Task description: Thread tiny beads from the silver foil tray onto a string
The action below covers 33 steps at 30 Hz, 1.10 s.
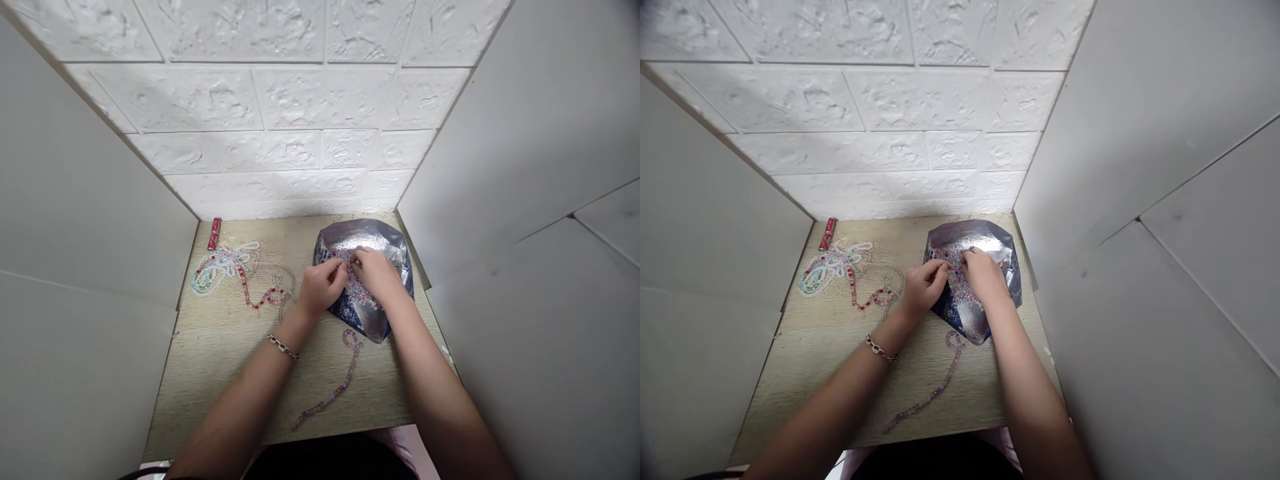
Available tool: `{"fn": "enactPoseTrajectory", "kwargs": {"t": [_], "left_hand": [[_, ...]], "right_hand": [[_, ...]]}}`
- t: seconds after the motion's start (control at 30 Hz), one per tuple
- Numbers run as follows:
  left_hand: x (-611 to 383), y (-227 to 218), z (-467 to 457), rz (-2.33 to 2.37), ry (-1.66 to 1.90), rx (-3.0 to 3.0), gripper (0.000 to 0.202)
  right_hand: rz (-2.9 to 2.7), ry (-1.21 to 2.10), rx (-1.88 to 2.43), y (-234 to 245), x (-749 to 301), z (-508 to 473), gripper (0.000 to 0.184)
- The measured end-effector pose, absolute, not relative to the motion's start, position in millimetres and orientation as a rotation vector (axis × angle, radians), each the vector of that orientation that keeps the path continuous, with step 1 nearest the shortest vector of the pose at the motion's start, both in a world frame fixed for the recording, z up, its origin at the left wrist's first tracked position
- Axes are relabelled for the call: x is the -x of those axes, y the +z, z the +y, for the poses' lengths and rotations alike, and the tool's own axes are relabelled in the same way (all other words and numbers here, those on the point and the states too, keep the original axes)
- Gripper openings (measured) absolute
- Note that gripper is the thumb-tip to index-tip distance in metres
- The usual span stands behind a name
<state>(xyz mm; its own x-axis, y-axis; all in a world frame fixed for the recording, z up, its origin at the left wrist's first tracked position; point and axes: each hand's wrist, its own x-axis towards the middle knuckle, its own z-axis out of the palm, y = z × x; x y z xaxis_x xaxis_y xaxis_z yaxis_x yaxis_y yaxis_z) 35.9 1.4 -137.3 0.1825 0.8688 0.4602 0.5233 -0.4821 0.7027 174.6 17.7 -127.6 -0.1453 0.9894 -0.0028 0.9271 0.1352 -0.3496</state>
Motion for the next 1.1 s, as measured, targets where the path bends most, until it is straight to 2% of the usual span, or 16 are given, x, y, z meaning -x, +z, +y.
{"fn": "enactPoseTrajectory", "kwargs": {"t": [0.37, 0.47, 0.63, 0.77, 1.1], "left_hand": [[-31.7, -139.1, 1.8, 1.325, 1.244, -2.050, 0.028], [-31.4, -140.1, 3.9, 1.334, 1.269, -2.050, 0.029], [-30.2, -143.4, 7.4, 1.332, 1.287, -2.058, 0.030], [-30.0, -143.9, 8.4, 1.315, 1.261, -2.093, 0.030], [-29.3, -145.0, 7.9, 1.372, 1.134, -2.162, 0.032]], "right_hand": [[-1.807, 0.556, 1.586, -119.3, -171.7, 16.6, 0.017], [-1.728, 0.698, 1.512, -114.9, -171.2, 13.9, 0.020], [-1.568, 1.043, 1.317, -113.8, -171.7, 13.5, 0.012], [-1.474, 1.168, 1.225, -116.5, -173.4, 14.9, 0.015], [-1.508, 1.141, 1.212, -116.9, -175.3, 15.4, 0.015]]}}
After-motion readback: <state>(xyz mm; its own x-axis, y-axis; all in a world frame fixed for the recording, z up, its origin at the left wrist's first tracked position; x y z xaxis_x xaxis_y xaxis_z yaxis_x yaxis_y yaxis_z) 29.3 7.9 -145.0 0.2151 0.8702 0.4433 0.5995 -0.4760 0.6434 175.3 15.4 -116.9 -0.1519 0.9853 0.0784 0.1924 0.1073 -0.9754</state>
